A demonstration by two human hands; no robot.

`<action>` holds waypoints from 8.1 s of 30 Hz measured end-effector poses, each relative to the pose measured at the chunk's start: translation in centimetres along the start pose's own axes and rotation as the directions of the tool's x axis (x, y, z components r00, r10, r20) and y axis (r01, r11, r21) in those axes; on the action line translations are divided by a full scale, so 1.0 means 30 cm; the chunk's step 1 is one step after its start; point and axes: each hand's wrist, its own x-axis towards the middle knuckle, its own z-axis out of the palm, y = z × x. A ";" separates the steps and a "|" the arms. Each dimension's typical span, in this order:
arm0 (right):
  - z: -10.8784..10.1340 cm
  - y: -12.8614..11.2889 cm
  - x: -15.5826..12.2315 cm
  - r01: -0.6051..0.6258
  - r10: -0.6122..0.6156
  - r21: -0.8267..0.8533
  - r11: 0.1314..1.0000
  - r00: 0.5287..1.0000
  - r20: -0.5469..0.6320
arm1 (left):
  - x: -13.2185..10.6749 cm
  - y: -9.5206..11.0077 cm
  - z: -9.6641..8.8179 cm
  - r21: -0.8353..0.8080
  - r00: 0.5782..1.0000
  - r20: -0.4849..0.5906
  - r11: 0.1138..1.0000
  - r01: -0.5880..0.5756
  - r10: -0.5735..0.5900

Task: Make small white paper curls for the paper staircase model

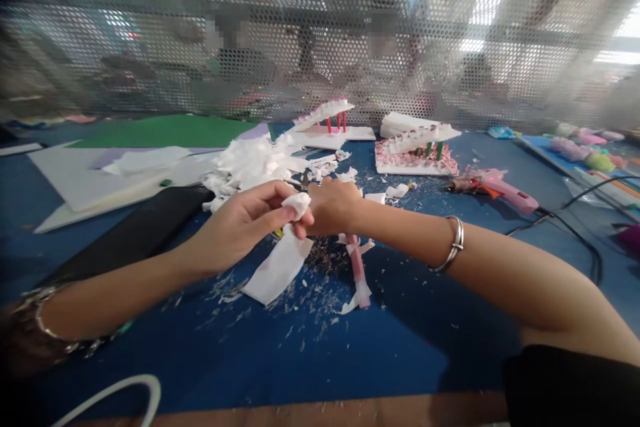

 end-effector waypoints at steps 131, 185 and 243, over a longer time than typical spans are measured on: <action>0.137 0.165 -0.235 0.349 -0.172 0.804 0.481 0.937 -0.304 | 0.013 -0.093 0.114 0.724 0.956 0.281 0.636 -0.268 0.082; 0.109 0.196 -0.242 0.249 -0.081 0.916 0.316 0.969 -0.235 | 0.005 -0.095 0.062 0.703 0.953 0.275 0.649 -0.290 0.128; 0.121 0.199 -0.252 0.311 -0.203 0.847 0.432 0.948 -0.244 | -0.025 -0.104 0.053 0.815 0.864 0.383 0.320 -0.482 0.326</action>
